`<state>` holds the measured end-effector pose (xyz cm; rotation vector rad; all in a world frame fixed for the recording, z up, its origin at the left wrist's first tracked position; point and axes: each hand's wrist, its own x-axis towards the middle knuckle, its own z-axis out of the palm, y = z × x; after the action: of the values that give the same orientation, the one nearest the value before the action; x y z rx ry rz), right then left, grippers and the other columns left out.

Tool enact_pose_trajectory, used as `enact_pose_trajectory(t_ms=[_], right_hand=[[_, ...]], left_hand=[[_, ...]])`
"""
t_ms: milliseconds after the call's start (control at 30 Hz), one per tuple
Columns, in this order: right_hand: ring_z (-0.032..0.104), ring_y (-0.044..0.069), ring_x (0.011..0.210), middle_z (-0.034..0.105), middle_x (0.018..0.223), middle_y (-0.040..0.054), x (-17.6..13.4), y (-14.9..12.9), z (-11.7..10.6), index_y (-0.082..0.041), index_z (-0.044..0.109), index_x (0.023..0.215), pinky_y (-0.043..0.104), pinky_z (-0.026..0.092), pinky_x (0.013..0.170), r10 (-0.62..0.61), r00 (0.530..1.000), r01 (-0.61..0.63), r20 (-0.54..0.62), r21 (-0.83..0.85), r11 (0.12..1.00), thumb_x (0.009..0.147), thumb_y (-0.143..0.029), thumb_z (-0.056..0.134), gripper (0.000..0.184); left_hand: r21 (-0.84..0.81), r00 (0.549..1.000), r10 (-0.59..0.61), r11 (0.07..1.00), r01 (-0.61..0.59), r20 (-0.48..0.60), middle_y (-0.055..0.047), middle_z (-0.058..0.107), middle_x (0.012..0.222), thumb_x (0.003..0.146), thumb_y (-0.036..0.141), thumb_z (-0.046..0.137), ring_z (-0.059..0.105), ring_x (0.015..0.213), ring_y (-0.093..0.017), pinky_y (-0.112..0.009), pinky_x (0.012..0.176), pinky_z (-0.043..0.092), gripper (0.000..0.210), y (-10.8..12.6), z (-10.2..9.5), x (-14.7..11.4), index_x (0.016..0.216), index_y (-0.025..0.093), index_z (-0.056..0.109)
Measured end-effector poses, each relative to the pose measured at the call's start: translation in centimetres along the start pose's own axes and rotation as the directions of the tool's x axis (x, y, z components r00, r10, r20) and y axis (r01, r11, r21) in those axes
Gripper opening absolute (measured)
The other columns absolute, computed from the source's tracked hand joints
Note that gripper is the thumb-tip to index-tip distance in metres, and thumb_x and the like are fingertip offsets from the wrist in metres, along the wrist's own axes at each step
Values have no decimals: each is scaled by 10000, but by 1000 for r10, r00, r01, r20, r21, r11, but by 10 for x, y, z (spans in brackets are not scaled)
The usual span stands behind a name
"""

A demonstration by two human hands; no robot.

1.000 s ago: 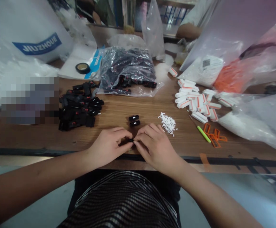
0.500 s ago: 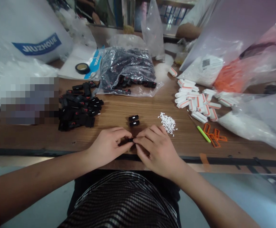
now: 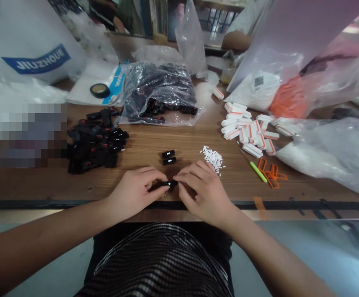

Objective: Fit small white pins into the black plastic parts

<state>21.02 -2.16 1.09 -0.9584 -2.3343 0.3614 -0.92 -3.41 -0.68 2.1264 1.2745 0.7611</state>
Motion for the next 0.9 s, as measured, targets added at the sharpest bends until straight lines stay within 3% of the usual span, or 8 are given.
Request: enact_pose_trajectory(t_ms=[233, 367, 433, 567, 667, 733, 900], right_hand=[[628, 201, 889, 719, 973, 38, -3, 7, -8, -222, 697, 988, 410, 453, 850, 23, 999, -25, -34, -80, 996, 851, -129, 618, 183], [655, 224, 869, 718, 944, 62, -13, 35, -35, -211, 717, 941, 404, 476, 807, 167, 979, -190, -118, -216, 958, 866, -228, 631, 115], [662, 231, 812, 719, 893, 81, -20, 57, -53, -188, 728, 888, 395, 494, 760, 300, 937, -339, -179, -265, 903, 872, -288, 624, 145], [677, 243, 748, 747, 821, 68, -34, 88, -78, -194, 751, 806, 389, 495, 710, 582, 811, -559, -55, -365, 745, 841, -322, 621, 187], [661, 209, 672, 748, 771, 40, -38, 88, -77, -226, 766, 816, 339, 485, 617, 649, 761, -621, -14, -307, 722, 852, -385, 627, 214], [640, 187, 631, 736, 728, 30, -37, 82, -71, -239, 764, 791, 322, 479, 598, 631, 775, -615, -27, -261, 744, 859, -396, 630, 218], [656, 175, 712, 748, 820, 28, -30, 75, -58, -231, 754, 794, 313, 480, 680, 473, 880, -456, 39, -203, 866, 858, -326, 617, 179]], left_hand=[[-24, 1000, 0, 1000, 0, 0, 22, 661, 828, 857, 196, 712, 579, 665, -112, -276, 720, 482, 82, 0, 1, -1, 938, 206, 701], [-6, 999, -24, 1000, 24, 23, 12, 662, 865, 883, 228, 681, 554, 635, -109, -274, 662, 461, 57, 1, -1, -1, 935, 206, 688], [18, 999, -35, 999, 34, 28, 4, 661, 878, 890, 237, 669, 545, 626, -110, -269, 625, 442, 58, 2, -1, -1, 936, 203, 676], [56, 999, -37, 998, 36, 29, 5, 649, 845, 894, 248, 657, 539, 613, -112, -258, 581, 413, 57, 2, -1, -1, 931, 205, 667], [66, 999, -33, 997, 31, 20, 12, 636, 815, 894, 256, 656, 533, 606, -111, -252, 572, 406, 59, 1, -1, -1, 928, 210, 669], [69, 999, -33, 997, 32, 19, 14, 630, 804, 895, 253, 655, 529, 604, -110, -251, 574, 403, 55, 2, -1, -1, 925, 209, 670], [65, 998, -49, 997, 47, 32, 16, 624, 798, 894, 249, 652, 525, 598, -106, -250, 572, 394, 56, 3, -2, -1, 925, 207, 673]])
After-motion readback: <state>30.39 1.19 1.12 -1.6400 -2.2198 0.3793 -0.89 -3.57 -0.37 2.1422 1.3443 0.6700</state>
